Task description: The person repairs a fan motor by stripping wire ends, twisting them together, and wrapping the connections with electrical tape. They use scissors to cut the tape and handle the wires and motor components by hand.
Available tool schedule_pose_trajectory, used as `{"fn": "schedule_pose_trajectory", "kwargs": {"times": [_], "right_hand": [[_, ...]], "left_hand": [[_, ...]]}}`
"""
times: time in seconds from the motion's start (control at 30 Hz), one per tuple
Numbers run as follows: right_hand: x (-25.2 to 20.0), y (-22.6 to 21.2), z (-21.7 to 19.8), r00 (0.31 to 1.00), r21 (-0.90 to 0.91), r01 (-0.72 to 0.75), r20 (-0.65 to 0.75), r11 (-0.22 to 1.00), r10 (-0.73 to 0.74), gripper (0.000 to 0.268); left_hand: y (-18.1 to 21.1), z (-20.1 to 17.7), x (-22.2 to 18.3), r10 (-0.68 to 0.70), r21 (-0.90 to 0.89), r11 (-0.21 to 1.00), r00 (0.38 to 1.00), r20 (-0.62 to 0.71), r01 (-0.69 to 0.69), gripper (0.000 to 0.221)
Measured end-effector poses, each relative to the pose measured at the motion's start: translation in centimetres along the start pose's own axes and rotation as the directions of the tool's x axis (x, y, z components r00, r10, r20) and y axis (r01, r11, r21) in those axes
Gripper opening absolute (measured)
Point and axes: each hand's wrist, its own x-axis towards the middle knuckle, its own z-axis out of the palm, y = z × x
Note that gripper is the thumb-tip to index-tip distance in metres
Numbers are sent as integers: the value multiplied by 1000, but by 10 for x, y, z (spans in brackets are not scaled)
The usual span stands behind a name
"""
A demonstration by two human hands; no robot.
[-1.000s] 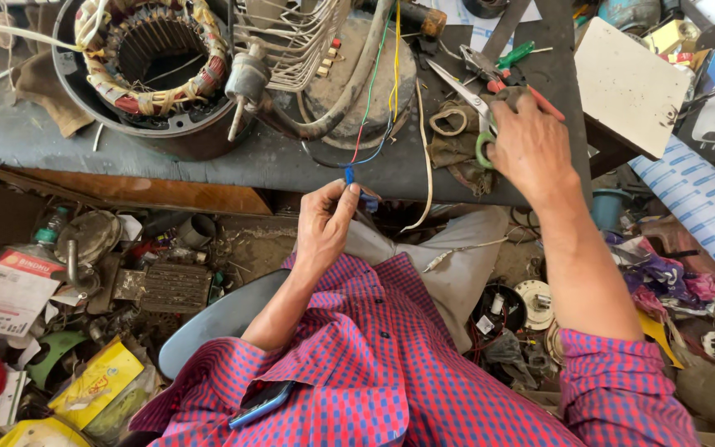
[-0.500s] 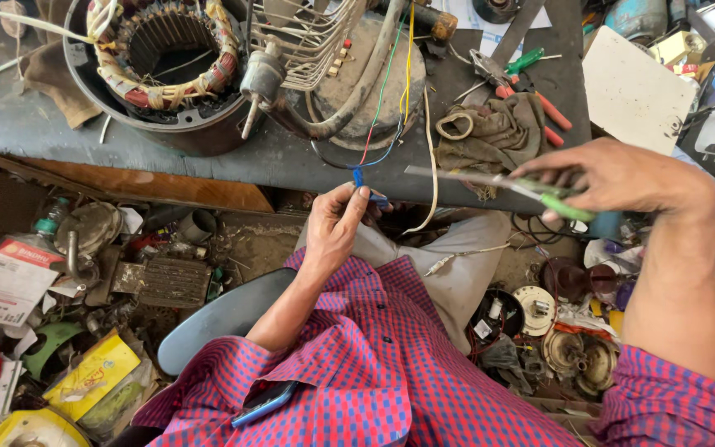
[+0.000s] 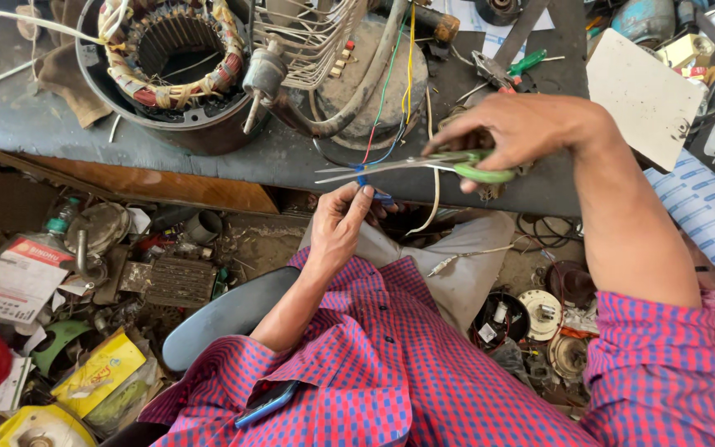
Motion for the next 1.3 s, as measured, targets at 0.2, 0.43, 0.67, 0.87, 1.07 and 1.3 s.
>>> {"fn": "schedule_pose_trajectory", "kwargs": {"times": [0.2, 0.43, 0.67, 0.87, 1.07, 1.3], "right_hand": [[18, -11, -6, 976, -15, -199, 93, 980, 199, 72], [11, -3, 2, 972, 157, -205, 150, 966, 182, 68], [-31, 20, 26, 935, 58, -321, 180, 945, 306, 76], [-93, 45, 40, 794, 59, -601, -70, 797, 604, 76], [-97, 61, 70, 702, -98, -603, -536, 792, 468, 69], [-60, 27, 89, 645, -416, -667, -738, 618, 198, 40]], "left_hand": [[-1, -5, 0, 1, -51, 999, 1000, 12, 0, 33], [-6, -11, -6, -77, 121, 990, 997, -23, 79, 35], [6, -51, -23, -99, 656, 743, 992, -80, 128, 32], [22, -89, -30, 173, 934, 350, 974, -145, 77, 30], [50, -71, -25, 423, 932, 341, 905, -38, -120, 23], [74, -33, -1, 245, 806, 582, 968, -49, -107, 24]]}}
